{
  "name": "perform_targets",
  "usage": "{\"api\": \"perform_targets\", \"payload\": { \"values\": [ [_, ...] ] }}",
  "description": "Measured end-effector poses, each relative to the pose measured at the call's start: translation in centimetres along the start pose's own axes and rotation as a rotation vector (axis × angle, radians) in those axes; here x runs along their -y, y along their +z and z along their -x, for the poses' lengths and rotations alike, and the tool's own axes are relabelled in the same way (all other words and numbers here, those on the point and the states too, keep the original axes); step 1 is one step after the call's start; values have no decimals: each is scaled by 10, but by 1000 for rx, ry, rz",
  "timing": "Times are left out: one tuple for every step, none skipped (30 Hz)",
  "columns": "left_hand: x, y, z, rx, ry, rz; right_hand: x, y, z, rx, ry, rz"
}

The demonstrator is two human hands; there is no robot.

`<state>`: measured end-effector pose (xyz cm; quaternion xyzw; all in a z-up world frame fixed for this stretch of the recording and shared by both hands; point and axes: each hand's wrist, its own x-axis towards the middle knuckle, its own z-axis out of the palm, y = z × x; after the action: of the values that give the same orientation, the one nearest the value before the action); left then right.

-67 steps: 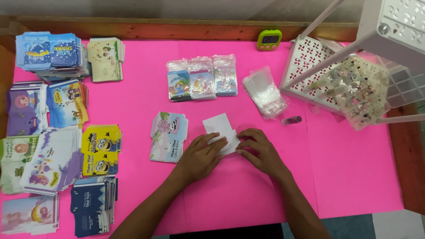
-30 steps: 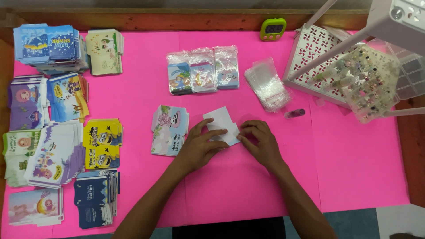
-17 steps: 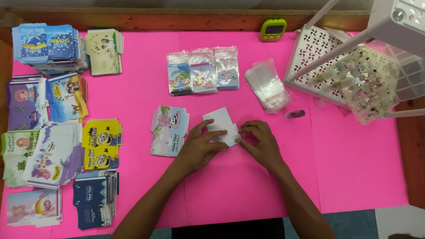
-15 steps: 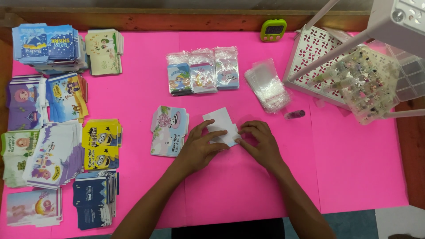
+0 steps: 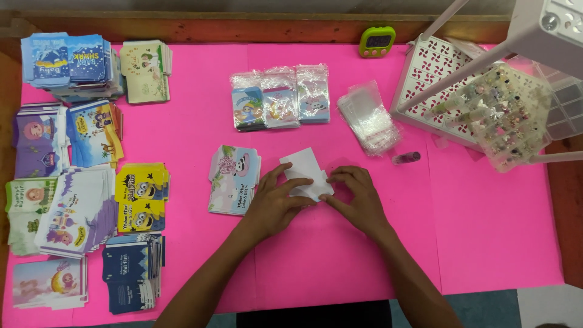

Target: Packaging small handcrafted items by folding paper notes, writing on them, and placing them into plastic sleeves.

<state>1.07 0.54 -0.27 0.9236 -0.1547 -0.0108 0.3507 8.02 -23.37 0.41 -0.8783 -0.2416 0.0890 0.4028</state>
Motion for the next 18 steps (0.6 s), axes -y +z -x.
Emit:
{"api": "perform_targets", "payload": {
  "values": [
    [0,-1,0,0,1,0,0,2,0,-1,0,0],
    [0,-1,0,-2,0,8,-1,4,1,-2,-6,15],
    [-1,-2,-1,-4,0,16,-1,6,1,-3,-12,31],
    [0,0,-1,-3,1,16,-2,6,1,-3,-12,31],
    [1,2,0,-15,3,10,-3,7,1,-1,-8,36],
    [2,4,0,-27,4,4,-3,7,2,1,-4,41],
    [2,3,0,-27,3,3,-3,6,1,2,-5,40],
    [2,2,0,-2,-7,6,-3,6,0,6,-4,30],
    [2,1,-1,27,-14,11,-3,4,1,9,0,21],
    [2,1,-1,29,-13,12,-2,4,1,8,2,20],
    [3,1,-1,37,-15,18,-2,3,1,14,9,20],
    [3,0,-1,45,-16,24,-1,3,1,21,17,19],
    [3,0,-1,45,-16,23,-2,2,1,20,17,18],
    [4,0,-1,54,-18,25,-3,1,1,20,27,3],
    [5,0,-1,61,-21,26,-4,0,1,19,36,-11],
    [5,0,-1,61,-20,25,-4,-2,0,18,35,-12],
    [5,1,0,59,-23,25,-4,-3,0,18,40,-25],
    [5,1,0,57,-25,25,-5,-4,-1,18,44,-39]
  ]
}}
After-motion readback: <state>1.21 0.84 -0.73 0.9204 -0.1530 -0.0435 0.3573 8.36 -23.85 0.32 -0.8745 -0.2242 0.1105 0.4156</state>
